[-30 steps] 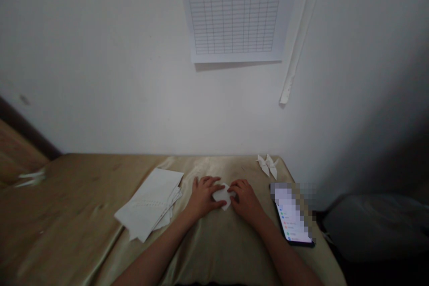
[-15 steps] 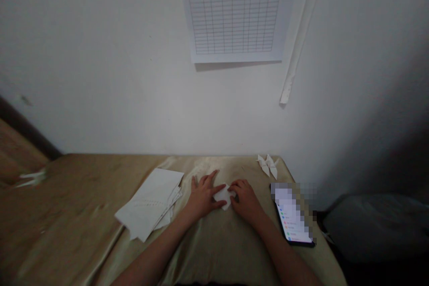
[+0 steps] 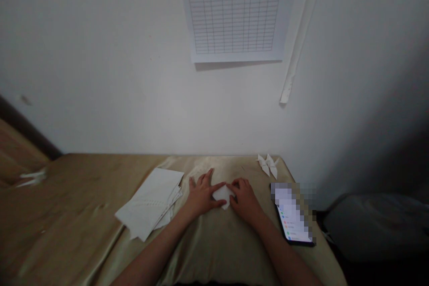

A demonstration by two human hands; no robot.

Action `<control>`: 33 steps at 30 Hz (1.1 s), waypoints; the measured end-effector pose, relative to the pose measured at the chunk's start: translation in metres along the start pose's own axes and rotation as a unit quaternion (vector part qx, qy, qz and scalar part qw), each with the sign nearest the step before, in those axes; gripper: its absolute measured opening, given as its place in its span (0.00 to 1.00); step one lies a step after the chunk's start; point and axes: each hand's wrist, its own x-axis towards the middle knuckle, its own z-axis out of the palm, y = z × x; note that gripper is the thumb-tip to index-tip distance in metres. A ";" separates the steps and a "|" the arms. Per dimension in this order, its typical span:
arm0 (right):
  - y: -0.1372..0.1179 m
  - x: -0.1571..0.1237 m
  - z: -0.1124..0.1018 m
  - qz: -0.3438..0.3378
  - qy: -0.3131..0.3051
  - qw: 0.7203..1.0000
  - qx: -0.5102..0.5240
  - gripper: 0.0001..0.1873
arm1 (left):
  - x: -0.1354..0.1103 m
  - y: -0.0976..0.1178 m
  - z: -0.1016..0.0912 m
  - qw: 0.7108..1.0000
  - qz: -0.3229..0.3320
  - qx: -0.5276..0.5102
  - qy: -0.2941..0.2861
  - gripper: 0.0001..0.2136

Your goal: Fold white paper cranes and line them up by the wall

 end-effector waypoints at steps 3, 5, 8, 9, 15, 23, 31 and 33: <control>-0.001 0.000 0.000 0.000 -0.004 1.000 -0.030 0.27 | 0.000 0.001 -0.002 1.000 -0.010 -0.008 -0.006 0.33; -0.001 -0.001 0.000 -0.002 -0.007 0.999 -0.046 0.28 | -0.001 0.001 -0.003 1.000 -0.018 -0.010 -0.013 0.33; -0.002 -0.002 0.000 0.001 -0.007 0.998 -0.065 0.28 | -0.001 0.002 -0.005 0.999 -0.022 -0.010 -0.022 0.33; -0.002 -0.002 -0.001 0.002 -0.008 0.997 -0.072 0.28 | -0.001 0.002 -0.005 0.999 -0.023 -0.010 -0.022 0.34; -0.008 0.001 -0.008 0.016 -0.017 0.994 -0.110 0.21 | -0.001 0.001 -0.003 1.000 -0.025 -0.012 -0.015 0.34; -0.013 -0.002 -0.020 0.026 0.000 0.991 -0.132 0.14 | -0.002 0.000 -0.001 0.999 -0.024 -0.021 -0.009 0.34; -0.012 -0.002 -0.024 0.018 0.011 0.986 -0.165 0.06 | -0.002 0.002 -0.002 0.999 -0.033 -0.021 -0.010 0.32; -0.010 -0.003 -0.025 0.024 0.014 0.986 -0.162 0.07 | -0.002 0.002 -0.002 0.999 -0.032 -0.024 -0.012 0.32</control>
